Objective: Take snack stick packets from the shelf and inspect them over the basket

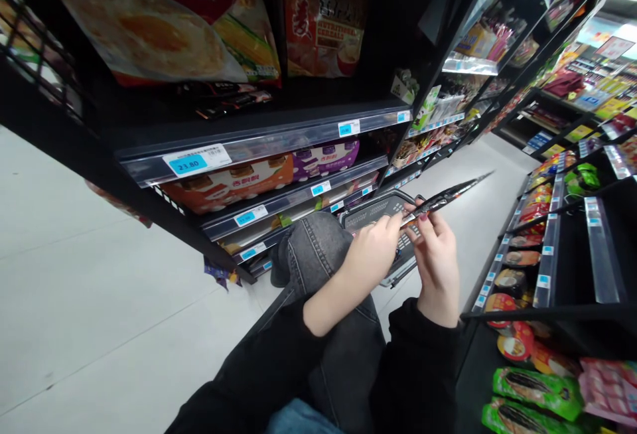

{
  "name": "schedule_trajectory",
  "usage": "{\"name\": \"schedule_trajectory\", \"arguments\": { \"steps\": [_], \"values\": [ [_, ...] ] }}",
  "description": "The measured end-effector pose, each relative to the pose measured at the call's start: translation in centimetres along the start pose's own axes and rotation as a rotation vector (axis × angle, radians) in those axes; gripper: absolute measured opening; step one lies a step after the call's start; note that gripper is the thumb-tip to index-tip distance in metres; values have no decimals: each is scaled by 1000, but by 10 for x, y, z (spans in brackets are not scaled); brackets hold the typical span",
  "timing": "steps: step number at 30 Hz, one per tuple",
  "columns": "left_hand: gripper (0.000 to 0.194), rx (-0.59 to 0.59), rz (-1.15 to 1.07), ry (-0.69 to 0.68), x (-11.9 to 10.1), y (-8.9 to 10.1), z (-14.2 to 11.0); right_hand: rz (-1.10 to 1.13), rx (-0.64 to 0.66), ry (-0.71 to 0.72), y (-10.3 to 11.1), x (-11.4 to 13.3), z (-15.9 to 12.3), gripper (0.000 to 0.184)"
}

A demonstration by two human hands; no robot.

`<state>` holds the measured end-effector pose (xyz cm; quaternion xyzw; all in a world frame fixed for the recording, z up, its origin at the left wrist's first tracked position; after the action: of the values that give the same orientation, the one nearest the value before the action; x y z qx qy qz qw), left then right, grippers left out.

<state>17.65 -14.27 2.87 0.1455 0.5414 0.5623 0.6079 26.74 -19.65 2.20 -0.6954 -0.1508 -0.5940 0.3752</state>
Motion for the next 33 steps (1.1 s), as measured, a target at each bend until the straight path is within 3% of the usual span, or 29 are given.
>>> {"name": "schedule_trajectory", "arguments": {
  "steps": [2, 4, 7, 10, 12, 16, 21, 23, 30, 33],
  "values": [
    [41, -14, 68, 14, -5, -1, -2, -57, -53, 52, 3, 2, 0, 38],
    [48, -18, -42, -17, -11, -2, -3, -90, -83, 108, 6, 6, -1, 29],
    [45, -38, -454, 30, -8, -3, -2, -84, -46, 156, 5, 12, -2, 22],
    [32, 41, -956, 163, -3, -18, -1, -52, -11, 152, 1, 15, -5, 24],
    [22, 92, -1126, 193, -4, -24, 0, -44, 16, 105, -2, 14, -8, 25],
    [22, 171, -1107, 173, 0, -19, 0, -32, 29, 74, -3, 15, -11, 25],
    [17, 557, -943, 56, 3, -7, -12, 115, -172, 240, 23, 34, -15, 25],
    [17, 651, -884, 25, 6, -3, -17, 161, -240, 298, 33, 39, -17, 22],
    [19, 747, -811, 24, 22, -10, -24, 162, -420, 327, 50, 32, -15, 23],
    [16, 828, -795, 5, 25, -14, -32, 62, -522, 314, 55, 32, -26, 14]
  ]
}}
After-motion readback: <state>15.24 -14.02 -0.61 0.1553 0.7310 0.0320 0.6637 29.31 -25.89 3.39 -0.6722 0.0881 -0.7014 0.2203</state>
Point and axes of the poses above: each hand's wrist, its own z-axis towards the middle knuckle, its own y-axis out of the back of the hand, x = y × z, the point moved 7 cm from there along z, towards the middle knuckle, and after that the axes turned 8 degrees about -y, right-handed, at the moved point
